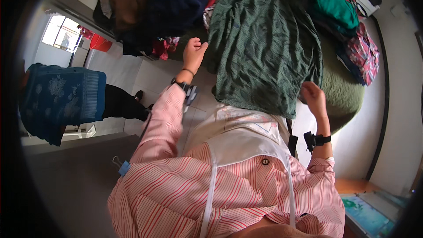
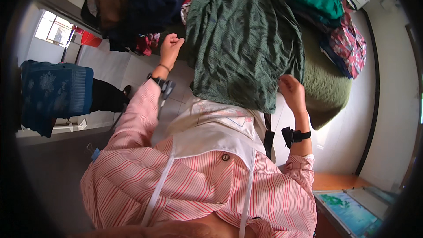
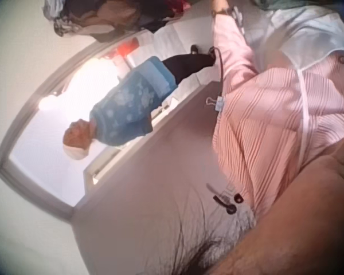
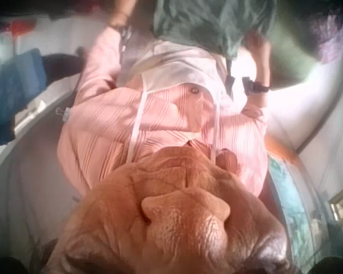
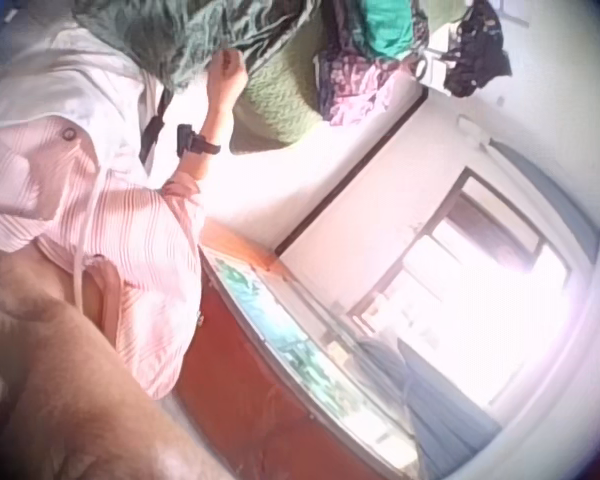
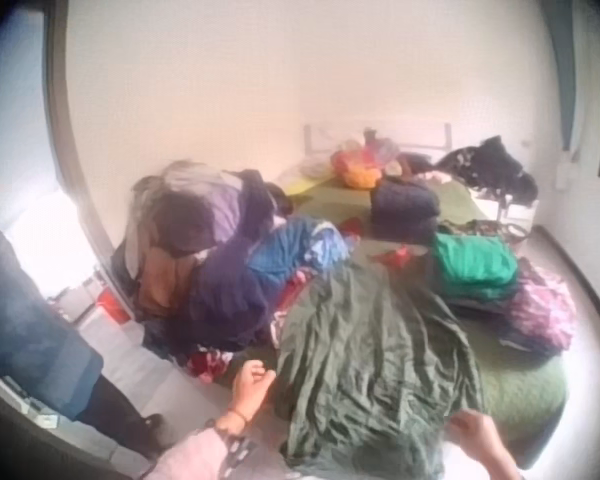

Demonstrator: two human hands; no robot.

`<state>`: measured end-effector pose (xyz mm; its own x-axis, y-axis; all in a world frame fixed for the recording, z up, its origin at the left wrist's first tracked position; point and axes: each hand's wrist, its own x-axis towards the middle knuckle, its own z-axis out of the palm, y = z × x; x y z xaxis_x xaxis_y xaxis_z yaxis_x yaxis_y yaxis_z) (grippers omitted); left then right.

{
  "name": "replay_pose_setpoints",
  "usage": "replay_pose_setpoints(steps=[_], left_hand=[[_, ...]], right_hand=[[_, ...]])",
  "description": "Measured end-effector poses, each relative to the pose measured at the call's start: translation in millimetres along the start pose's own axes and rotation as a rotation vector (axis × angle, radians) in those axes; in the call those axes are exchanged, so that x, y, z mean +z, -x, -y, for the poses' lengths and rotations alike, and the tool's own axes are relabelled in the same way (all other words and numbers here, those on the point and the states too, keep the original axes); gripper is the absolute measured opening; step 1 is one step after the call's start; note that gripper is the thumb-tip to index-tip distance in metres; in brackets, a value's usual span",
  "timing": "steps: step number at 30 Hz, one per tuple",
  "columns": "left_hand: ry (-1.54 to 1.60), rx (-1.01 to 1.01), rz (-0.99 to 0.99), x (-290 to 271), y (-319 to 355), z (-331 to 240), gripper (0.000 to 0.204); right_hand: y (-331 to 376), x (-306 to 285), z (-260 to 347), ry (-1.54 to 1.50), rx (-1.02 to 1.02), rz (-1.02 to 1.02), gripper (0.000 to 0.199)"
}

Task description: The person folds several garments on a green sofa, including a teal shirt and a green patterned shirt. They smooth and align each item by hand, then place the folded pieces into a neat stack on the sofa.

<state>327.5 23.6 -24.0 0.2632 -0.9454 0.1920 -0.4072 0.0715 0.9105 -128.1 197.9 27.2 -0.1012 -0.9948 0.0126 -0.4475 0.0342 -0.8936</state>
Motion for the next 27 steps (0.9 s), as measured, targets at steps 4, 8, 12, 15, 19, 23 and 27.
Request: replay_pose_setpoints(steps=[4,8,12,15,19,23,27], left_hand=[[-0.21,-0.109,-0.063,37.0,-12.8,45.7,0.05],[-0.196,-0.036,-0.142,48.6,-2.6,60.5,0.026],[0.296,-0.101,-0.01,13.1,-2.0,47.0,0.01],[0.32,0.016,-0.102,-41.4,-18.2,26.8,0.008],[0.297,0.111,-0.092,-83.1,-46.5,-17.3,0.005],[0.269,0.115,-0.008,-83.7,-51.7,-42.2,0.006],[0.307,0.18,0.116,-72.9,-34.9,-78.3,0.009]], right_hand=[[-30.9,-0.5,30.2,0.128,-0.031,-0.049,0.015],[-40.3,16.6,21.8,0.12,-0.045,0.004,0.014],[-41.2,35.8,14.0,0.08,0.009,0.081,0.014],[-49.0,46.0,32.4,0.125,-0.041,0.135,0.014],[-72.6,72.9,63.7,-0.003,-0.036,0.186,0.018],[-105.7,145.2,131.2,-0.025,-0.173,0.337,0.039],[-112.9,227.3,211.7,0.265,-0.702,0.308,0.08]])
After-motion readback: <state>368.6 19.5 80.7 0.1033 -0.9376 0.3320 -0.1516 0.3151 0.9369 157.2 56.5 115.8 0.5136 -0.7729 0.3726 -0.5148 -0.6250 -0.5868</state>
